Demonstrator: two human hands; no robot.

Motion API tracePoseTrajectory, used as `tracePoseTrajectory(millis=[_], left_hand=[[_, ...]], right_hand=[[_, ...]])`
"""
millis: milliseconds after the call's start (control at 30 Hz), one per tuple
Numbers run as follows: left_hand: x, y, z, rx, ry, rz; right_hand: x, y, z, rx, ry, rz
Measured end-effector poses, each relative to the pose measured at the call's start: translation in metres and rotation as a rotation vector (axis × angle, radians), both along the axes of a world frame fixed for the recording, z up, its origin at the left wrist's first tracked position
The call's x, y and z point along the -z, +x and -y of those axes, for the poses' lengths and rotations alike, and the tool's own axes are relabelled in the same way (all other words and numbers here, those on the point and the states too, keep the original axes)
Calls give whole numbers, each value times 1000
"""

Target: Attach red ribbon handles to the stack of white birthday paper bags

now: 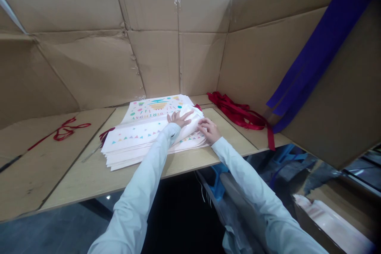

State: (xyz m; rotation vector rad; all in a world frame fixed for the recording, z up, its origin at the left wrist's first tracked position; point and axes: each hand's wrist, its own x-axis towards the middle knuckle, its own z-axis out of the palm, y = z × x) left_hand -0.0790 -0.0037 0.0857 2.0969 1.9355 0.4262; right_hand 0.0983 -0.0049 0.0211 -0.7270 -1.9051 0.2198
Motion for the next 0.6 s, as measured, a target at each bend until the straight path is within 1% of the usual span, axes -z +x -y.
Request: tracePoseTrajectory(millis=[200,367,600], left_hand=[[4,-1,-2,2,10,6],[4,0,-4,-27,0,9],[2,1,-4,-20,-18,7]], right_hand=[[1,1,-2,68,57,30],[4,-2,-5,135,98,36],[6,-8,-5,175,56,23]])
